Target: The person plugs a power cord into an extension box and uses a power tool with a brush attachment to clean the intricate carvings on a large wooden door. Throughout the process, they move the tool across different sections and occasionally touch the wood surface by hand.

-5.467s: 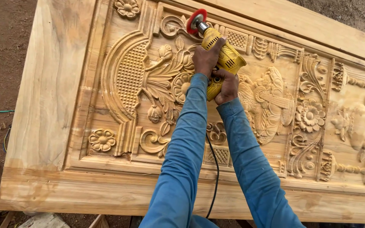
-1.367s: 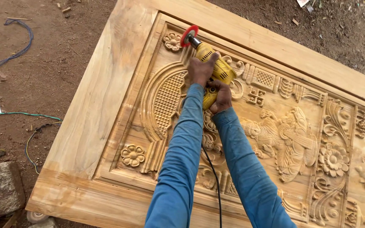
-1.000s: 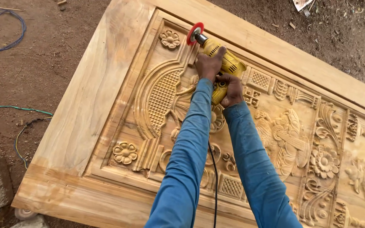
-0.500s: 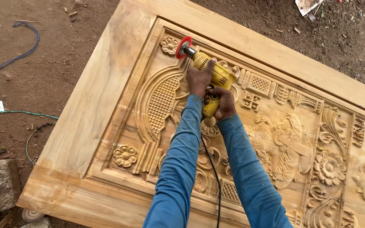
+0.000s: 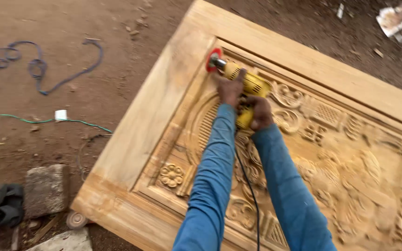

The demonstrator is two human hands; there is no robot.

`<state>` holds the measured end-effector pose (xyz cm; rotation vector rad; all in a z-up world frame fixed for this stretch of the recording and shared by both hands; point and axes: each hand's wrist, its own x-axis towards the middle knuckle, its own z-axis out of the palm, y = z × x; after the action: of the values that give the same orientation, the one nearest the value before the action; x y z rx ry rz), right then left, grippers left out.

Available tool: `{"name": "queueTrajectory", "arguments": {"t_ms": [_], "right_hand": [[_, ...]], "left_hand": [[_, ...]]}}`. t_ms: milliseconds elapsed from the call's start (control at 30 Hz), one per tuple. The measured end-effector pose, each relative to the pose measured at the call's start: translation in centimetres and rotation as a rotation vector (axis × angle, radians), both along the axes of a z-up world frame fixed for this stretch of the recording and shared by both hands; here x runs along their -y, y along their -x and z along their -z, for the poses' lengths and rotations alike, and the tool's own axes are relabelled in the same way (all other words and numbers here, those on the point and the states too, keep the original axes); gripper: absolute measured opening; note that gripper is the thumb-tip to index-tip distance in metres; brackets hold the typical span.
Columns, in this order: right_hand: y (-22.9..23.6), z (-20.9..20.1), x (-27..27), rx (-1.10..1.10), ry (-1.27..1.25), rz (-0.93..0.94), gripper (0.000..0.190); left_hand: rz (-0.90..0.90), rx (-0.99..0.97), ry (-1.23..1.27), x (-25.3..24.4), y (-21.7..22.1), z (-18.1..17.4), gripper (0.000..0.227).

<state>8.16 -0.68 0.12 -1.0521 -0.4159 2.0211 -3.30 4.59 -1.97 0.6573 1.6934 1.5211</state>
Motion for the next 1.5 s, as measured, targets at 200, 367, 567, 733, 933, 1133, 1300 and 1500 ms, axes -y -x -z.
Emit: {"name": "queueTrajectory", "arguments": {"t_ms": [200, 367, 567, 733, 933, 1133, 1300, 1500], "right_hand": [[-2.9, 0.9, -2.1, 0.079, -0.057, -0.062, 0.017], [-2.2, 2.2, -0.4, 0.011, -0.018, -0.012, 0.018], [-1.4, 1.9, 2.1, -0.001, -0.015, 0.019, 0.015], [-0.9, 2.2, 4.6, -0.008, -0.012, -0.009, 0.008], [0.4, 0.1, 9.3, -0.004, 0.099, -0.088, 0.015], [2.3, -0.4, 18.2, 0.035, 0.07, -0.099, 0.012], [2.8, -3.7, 27.1, 0.088, 0.097, -0.03, 0.021], [1.1, -7.4, 28.9, 0.191, -0.002, 0.052, 0.028]], "left_hand": [[0.153, 0.045, 0.324, -0.3, -1.6, -3.2, 0.109], [0.179, 0.052, 0.403, 1.1, -0.7, -2.8, 0.103], [0.099, -0.024, 0.337, 3.0, -0.4, -1.6, 0.092], [0.11, -0.039, 0.369, 5.9, 0.3, -1.7, 0.096], [0.125, -0.06, 0.435, 10.6, 1.6, -1.8, 0.093], [0.016, -0.148, 0.33, 20.1, 3.4, -2.2, 0.089], [-0.061, 0.157, 0.15, 29.1, 3.8, -4.2, 0.089], [0.018, -0.024, 0.184, 30.1, 0.8, -4.1, 0.097]]}}
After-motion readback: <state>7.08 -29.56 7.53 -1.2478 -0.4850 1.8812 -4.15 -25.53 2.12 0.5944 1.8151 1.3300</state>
